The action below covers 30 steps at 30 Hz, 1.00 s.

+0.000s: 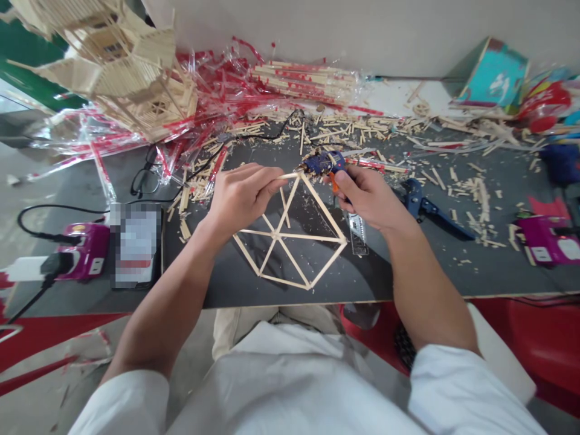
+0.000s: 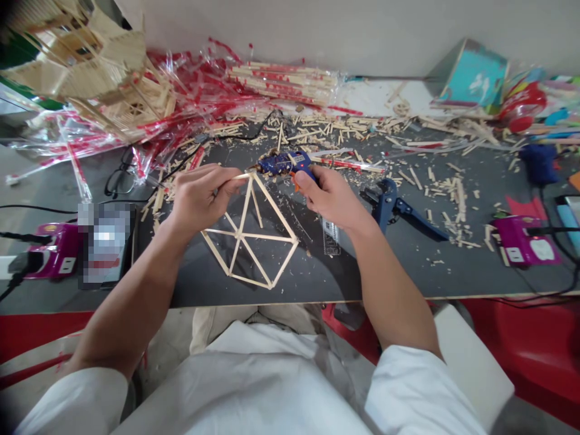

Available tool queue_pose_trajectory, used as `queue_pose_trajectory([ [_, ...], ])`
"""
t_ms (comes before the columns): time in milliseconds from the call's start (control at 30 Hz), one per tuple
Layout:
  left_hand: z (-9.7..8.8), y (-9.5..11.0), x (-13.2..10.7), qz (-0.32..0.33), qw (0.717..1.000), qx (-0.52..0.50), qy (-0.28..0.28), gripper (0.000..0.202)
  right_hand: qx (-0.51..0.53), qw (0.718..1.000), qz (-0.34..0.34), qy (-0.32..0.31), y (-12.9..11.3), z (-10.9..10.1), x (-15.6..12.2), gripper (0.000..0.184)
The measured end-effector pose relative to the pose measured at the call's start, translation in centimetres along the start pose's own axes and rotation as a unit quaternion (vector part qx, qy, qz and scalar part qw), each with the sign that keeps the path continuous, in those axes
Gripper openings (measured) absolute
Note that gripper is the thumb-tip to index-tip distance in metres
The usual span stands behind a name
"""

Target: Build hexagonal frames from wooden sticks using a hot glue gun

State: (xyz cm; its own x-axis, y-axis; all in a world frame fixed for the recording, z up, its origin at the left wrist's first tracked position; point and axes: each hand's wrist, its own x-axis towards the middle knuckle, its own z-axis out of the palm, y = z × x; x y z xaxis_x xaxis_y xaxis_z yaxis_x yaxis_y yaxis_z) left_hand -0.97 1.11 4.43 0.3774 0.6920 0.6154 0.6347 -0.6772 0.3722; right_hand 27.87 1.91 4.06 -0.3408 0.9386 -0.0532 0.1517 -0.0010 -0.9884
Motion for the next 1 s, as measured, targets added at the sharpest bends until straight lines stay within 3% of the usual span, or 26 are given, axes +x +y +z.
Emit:
queue_pose_trajectory([
  [1000,-0.12,0.08,-0.3,-0.028,1.0,-0.001,-0.007,0.042,-0.003,1.0,-0.007,0.016,-0.02,0.05,0.03,0.058],
])
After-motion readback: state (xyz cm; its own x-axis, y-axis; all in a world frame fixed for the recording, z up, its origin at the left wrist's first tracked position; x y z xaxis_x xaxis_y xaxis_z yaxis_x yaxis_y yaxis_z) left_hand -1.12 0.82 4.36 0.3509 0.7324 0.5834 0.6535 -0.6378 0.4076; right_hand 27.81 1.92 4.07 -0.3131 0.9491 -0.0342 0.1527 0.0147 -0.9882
